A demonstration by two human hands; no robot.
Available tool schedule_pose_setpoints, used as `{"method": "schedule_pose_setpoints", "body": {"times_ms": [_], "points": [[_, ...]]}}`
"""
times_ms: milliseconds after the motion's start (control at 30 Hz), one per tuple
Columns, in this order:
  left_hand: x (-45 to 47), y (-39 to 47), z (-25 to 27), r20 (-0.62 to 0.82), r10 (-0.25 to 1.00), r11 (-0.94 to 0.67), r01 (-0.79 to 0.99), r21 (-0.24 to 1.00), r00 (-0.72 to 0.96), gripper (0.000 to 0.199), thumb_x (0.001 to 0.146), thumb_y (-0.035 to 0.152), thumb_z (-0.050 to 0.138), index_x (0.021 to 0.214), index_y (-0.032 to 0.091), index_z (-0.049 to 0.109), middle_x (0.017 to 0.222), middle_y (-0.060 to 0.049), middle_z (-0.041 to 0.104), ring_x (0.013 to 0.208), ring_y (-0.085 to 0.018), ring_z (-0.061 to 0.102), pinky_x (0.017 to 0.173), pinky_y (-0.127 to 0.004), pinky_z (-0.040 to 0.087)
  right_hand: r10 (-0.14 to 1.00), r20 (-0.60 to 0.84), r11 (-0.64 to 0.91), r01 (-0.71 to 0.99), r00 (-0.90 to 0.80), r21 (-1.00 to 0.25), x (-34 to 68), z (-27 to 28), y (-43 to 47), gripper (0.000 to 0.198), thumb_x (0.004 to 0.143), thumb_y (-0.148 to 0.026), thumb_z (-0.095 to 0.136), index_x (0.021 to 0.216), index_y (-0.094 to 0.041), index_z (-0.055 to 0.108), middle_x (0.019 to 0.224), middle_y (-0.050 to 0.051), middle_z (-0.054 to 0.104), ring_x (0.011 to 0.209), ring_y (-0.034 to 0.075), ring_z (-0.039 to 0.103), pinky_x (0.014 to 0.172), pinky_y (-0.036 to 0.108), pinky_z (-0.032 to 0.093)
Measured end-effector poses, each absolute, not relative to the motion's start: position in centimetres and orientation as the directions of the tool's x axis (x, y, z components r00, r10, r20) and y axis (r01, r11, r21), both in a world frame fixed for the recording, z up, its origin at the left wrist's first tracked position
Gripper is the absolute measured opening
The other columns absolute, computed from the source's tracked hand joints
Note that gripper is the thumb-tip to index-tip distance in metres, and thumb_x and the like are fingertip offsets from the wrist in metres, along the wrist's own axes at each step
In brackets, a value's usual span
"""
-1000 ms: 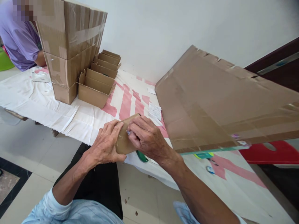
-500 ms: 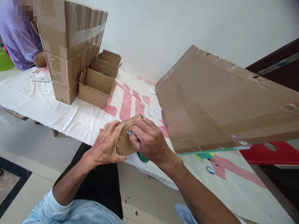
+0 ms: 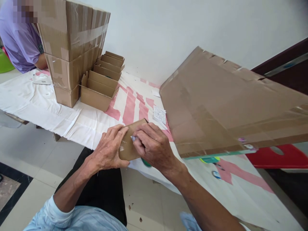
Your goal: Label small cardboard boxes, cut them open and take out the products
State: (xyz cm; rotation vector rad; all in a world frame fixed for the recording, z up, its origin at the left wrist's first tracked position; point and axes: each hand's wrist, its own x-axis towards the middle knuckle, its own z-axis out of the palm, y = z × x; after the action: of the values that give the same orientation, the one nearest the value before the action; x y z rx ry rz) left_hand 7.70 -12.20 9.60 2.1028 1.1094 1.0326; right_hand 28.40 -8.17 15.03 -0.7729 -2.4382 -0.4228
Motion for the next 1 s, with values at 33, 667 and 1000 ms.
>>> {"method": "schedule_pose_setpoints", "body": {"times_ms": [33, 667, 1000], "points": [[7.6, -12.2, 9.6, 0.377, 0.850, -0.515, 0.431, 0.741, 0.367, 0.118, 0.062, 0.023, 0.089, 0.167, 0.027, 0.033, 0.165, -0.022, 0.042, 0.154, -0.047, 0.043, 0.119, -0.069, 0.047, 0.447, 0.586, 0.791, 0.605, -0.676, 0.094, 28.4, 15.1, -8.2, 0.026, 0.087, -0.001, 0.056, 0.085, -0.024, 0.068, 0.086, 0.007, 0.064, 0.082, 0.026, 0.055, 0.075, 0.041, 0.051], [2.6, -12.5, 5.9, 0.485, 0.792, -0.611, 0.481, 0.629, 0.371, 0.106, 0.076, 0.024, 0.083, 0.171, 0.038, 0.038, 0.183, -0.018, 0.023, 0.166, -0.048, 0.032, 0.128, -0.071, 0.037, 0.616, 0.681, 0.760, 0.524, -0.395, -0.383, 27.4, 12.1, -9.9, 0.037, 0.101, -0.026, 0.063, 0.138, -0.024, 0.058, 0.134, 0.017, 0.069, 0.128, 0.036, 0.069, 0.105, 0.058, 0.060], [-2.4, -11.8, 2.5, 0.219, 0.964, -0.262, 0.400, 0.878, 0.150, 0.104, 0.081, 0.058, 0.089, 0.168, 0.024, 0.043, 0.175, -0.023, 0.041, 0.163, -0.045, 0.039, 0.128, -0.066, 0.043, 0.673, 0.605, 0.722, 0.554, -0.425, -0.415, 28.5, 8.6, -9.1, 0.035, 0.104, -0.027, 0.063, 0.139, -0.025, 0.063, 0.138, 0.015, 0.070, 0.129, 0.031, 0.070, 0.108, 0.053, 0.062]]}}
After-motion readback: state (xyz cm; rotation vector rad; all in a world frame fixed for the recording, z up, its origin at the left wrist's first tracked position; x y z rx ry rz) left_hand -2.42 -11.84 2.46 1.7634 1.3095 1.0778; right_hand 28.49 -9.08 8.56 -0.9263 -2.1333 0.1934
